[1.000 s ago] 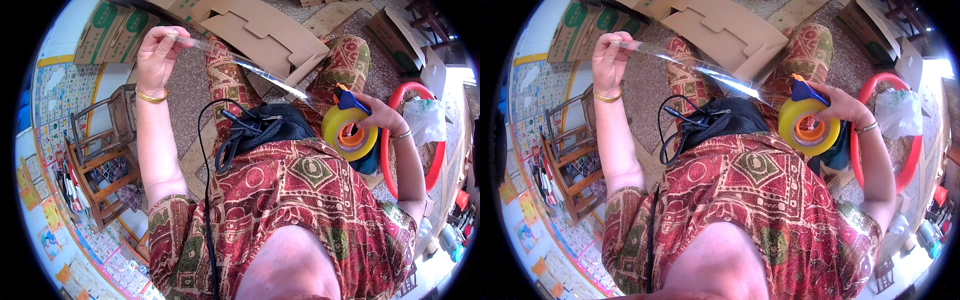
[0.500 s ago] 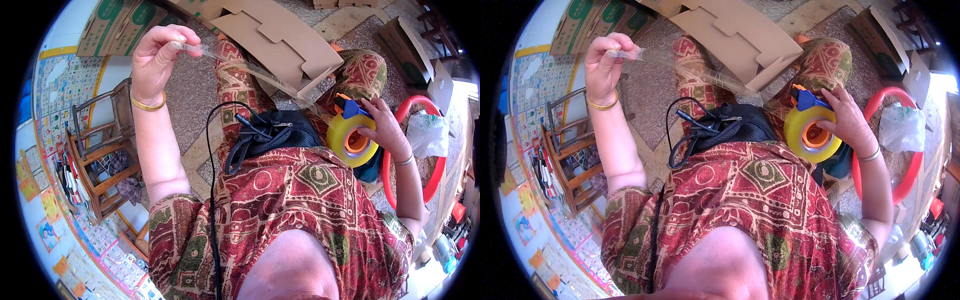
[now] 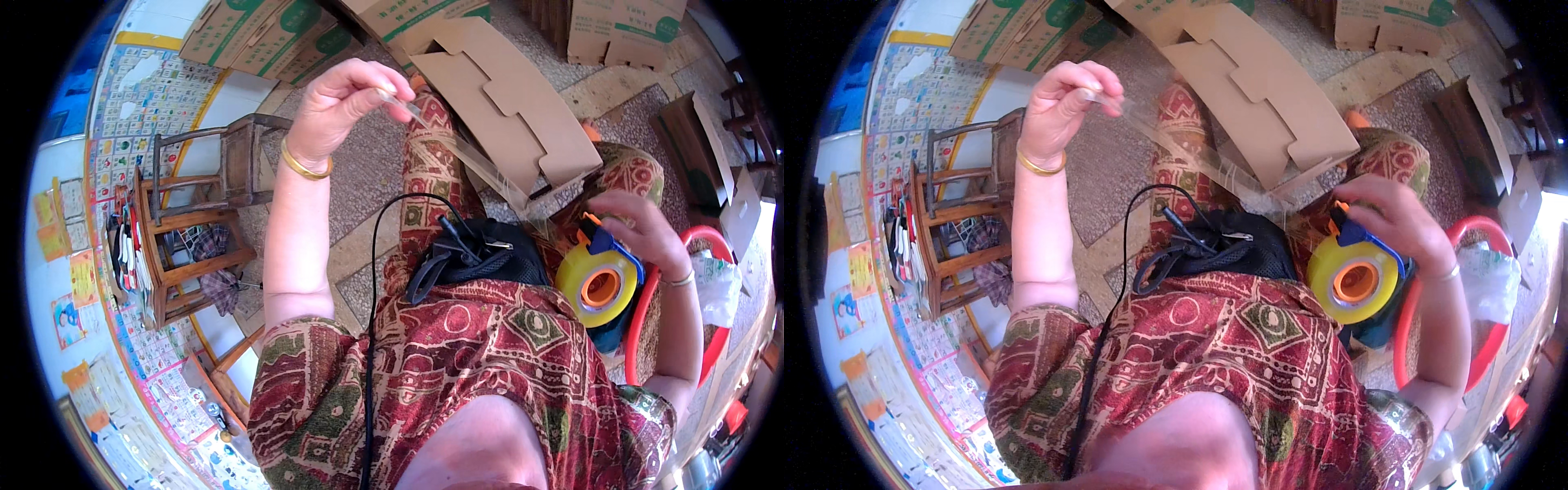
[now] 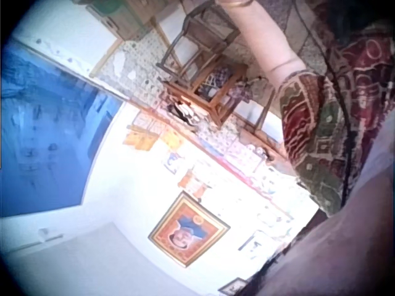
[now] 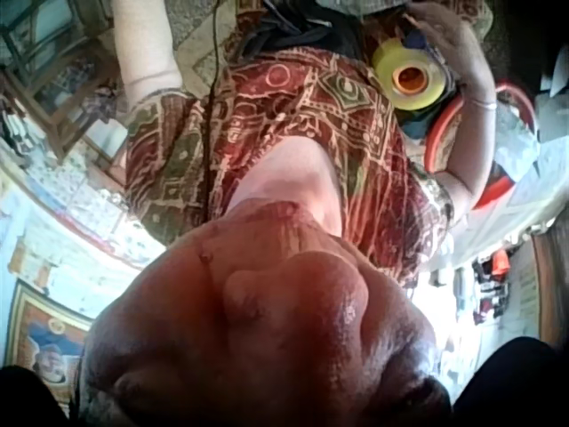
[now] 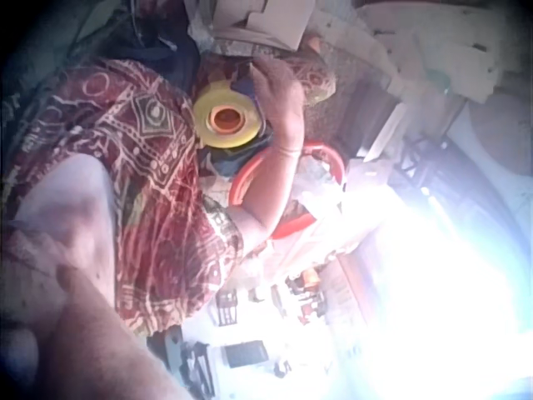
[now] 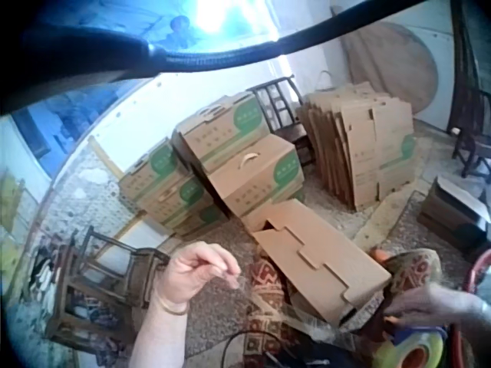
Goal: The person assembles a flat cardboard box by folding the flaps and securing them with clear packing tape. They use a tape dispenser to apply the tape to the box seams and then place the finished box on a stack.
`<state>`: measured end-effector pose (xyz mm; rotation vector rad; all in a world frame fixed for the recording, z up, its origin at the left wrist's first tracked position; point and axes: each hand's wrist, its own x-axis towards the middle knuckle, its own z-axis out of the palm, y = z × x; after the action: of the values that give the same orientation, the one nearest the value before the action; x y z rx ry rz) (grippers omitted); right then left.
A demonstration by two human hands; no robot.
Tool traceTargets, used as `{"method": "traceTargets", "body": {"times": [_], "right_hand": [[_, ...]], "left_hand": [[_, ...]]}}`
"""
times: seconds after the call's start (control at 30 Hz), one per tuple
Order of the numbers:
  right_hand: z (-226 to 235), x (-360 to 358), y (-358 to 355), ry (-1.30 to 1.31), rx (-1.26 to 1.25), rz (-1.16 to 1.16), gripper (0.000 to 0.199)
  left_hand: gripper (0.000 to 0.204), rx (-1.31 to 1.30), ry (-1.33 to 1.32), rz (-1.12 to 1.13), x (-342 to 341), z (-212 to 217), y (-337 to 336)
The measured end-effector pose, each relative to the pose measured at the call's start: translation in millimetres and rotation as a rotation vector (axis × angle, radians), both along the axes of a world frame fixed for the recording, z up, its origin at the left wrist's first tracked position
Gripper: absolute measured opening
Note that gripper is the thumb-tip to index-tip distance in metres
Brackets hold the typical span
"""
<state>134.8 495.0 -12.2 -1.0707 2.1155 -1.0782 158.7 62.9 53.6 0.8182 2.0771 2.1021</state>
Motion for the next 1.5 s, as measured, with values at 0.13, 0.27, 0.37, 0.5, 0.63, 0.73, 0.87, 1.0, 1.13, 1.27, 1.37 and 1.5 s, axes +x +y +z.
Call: {"method": "traceTargets", "body": {"times": [0.13,0.27,0.37,0.5,0.63,0.73,0.87,1.0,1.13,1.27,1.37,1.5], "right_hand": [[-19.2,-10.2,-45.8,0.051,-0.039,0.129,0.038],[-40.1,-16.0,-68.9,0.276,0.086,0.093,0.051],[-68.2,-20.9,-79.1,0.342,0.277,0.13,0.059],[-69.8,-25.7,-92.5,0.348,0.404,0.153,0.065],[-69.5,-22.9,-93.8,0.357,0.432,0.189,0.07],[-66.7,-24.0,-90.7,0.363,0.36,0.171,0.072],[-71.6,-31.8,-84.5,0.232,0.238,0.166,0.059],[-62.3,-37.6,-92.5,-0.065,0.176,0.077,0.045],[-62.0,-44.4,-97.3,-0.158,0.128,-0.005,0.03],[-49.2,-52.9,-98.3,-0.475,0.167,-0.034,0.025],[-34.1,-64.5,-103.2,-0.582,0.289,-0.029,0.022],[-28.6,-66.5,-116.4,-0.569,0.086,-0.069,0.024]], "left_hand": [[0.01,-0.011,-0.007,-0.004,-2.4,-4.2,1.2],[0.01,-0.024,-0.021,0.045,-2.8,-13.9,0.4],[0.01,-0.017,-0.049,0.06,-7.2,-24.0,-1.0],[0.01,-0.034,-0.071,0.087,-13.1,-29.6,-0.8],[0.01,-0.036,-0.115,0.124,-20.3,-39.1,0.1],[0.01,-0.006,-0.137,0.176,-31.2,-44.6,4.0],[0.011,-0.054,-0.088,0.17,-48.1,-47.4,8.5],[0.01,-0.032,-0.221,0.126,-57.3,-41.6,7.4],[0.01,-0.053,-0.073,0.13,-67.0,-46.9,12.8],[0.01,0.017,-0.098,0.064,-69.8,-51.4,14.1],[0.011,0.083,-0.092,0.056,-71.8,-53.0,20.7],[0.012,0.158,-0.129,0.029,-76.0,-48.7,24.7]]}}
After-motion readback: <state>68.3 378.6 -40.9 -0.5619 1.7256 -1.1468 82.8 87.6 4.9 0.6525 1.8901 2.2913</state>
